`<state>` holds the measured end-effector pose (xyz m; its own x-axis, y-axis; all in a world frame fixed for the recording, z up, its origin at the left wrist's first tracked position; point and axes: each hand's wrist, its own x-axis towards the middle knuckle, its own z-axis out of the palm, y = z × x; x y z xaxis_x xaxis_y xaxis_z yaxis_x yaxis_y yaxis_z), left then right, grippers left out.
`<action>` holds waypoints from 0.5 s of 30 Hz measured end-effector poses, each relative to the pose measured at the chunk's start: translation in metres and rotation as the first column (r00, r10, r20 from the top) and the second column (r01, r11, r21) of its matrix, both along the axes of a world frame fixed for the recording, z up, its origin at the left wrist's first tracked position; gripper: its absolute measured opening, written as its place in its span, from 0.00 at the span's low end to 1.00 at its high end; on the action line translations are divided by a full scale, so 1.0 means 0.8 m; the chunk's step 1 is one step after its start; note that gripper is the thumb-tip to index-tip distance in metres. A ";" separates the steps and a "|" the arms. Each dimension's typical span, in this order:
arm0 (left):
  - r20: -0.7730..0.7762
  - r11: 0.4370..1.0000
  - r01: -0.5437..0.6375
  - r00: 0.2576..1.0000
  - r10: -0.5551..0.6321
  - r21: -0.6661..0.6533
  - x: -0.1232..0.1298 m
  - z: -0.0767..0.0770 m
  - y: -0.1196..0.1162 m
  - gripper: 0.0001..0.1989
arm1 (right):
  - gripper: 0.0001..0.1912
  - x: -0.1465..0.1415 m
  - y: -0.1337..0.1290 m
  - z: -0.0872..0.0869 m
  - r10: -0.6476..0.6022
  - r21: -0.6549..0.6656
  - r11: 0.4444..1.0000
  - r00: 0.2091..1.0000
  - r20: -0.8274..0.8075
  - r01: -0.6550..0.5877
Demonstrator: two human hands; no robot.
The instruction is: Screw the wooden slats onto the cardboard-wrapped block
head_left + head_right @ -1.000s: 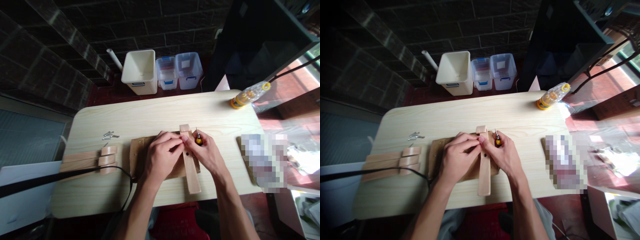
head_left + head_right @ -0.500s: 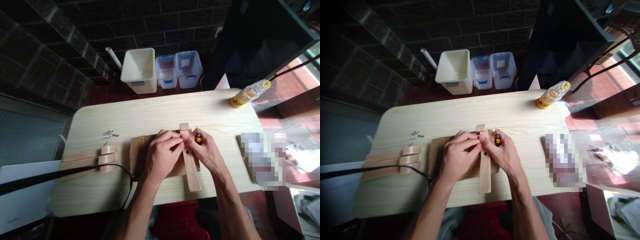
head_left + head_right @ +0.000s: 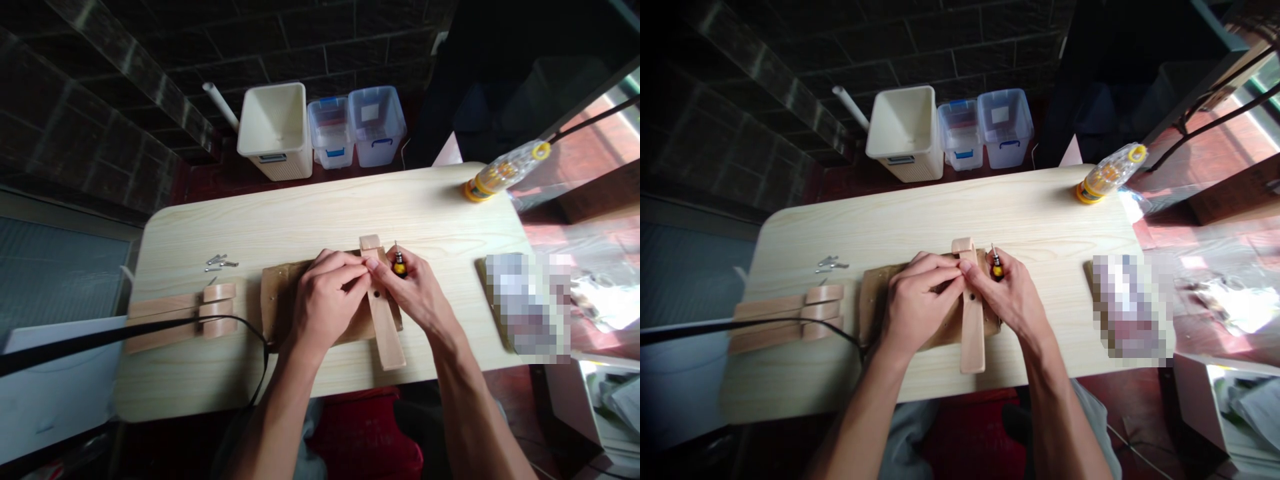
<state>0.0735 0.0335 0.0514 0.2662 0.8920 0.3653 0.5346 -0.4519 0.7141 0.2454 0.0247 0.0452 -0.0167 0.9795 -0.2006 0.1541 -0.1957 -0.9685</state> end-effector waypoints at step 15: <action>0.008 1.000 0.000 1.000 0.000 -0.011 -0.001 0.001 0.001 0.07 | 0.21 0.004 0.003 0.005 0.033 -0.034 0.999 0.999 -0.038 -0.034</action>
<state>0.0725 0.0344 0.0522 0.2634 0.8960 0.3574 0.5285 -0.4440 0.7236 0.2490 0.0273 0.0489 -0.0577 0.9708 -0.2329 0.1247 -0.2245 -0.9665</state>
